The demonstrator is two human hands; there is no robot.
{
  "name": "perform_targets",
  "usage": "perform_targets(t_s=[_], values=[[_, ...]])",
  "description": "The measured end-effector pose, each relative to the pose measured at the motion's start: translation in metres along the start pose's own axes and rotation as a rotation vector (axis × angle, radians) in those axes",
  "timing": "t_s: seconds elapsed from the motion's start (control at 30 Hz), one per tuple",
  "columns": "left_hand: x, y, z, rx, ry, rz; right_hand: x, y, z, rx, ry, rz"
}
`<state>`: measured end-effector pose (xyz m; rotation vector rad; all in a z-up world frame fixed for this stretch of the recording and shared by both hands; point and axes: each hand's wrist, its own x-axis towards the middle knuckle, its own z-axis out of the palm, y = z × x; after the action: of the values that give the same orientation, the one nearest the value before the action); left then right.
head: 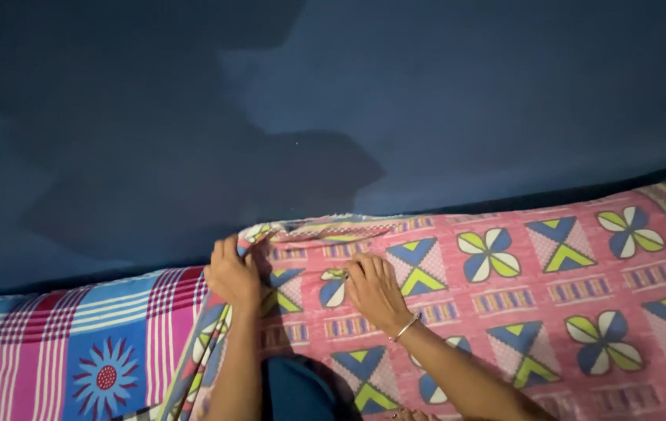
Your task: The person makes a bed by unfolding and spreading a bedsheet over the mattress, tucking its edges into the sides by hand, and smoothing out the fabric.
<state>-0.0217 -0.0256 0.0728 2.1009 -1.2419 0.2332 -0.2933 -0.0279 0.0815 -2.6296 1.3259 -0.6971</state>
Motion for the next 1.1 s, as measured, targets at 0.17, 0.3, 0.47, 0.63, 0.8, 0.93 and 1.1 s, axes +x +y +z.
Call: perform_targets(t_s=[0.17,0.3,0.47,0.63,0.8,0.93,1.1], values=[[-0.002,0.002,-0.001,0.006,0.111,0.037,-0.002,-0.002,0.003,-0.035,0.039,-0.133],[-0.002,0.007,-0.008,-0.013,0.193,0.095,0.011,-0.018,-0.015,-0.044,0.119,-0.093],[-0.01,0.001,-0.008,-0.047,0.23,0.212,0.03,-0.018,0.006,-0.285,0.025,0.069],[-0.013,0.0,-0.014,-0.055,0.252,0.33,0.078,-0.014,0.015,-0.442,-0.405,0.277],[-0.016,-0.008,-0.013,-0.037,0.099,0.269,0.09,0.046,0.038,-0.146,-0.747,0.382],[-0.016,-0.015,0.003,0.036,0.101,0.237,0.101,0.124,0.073,-0.019,-0.866,0.233],[-0.018,0.001,-0.018,-0.13,-0.171,0.085,0.095,0.153,0.117,-0.091,-0.782,-0.093]])
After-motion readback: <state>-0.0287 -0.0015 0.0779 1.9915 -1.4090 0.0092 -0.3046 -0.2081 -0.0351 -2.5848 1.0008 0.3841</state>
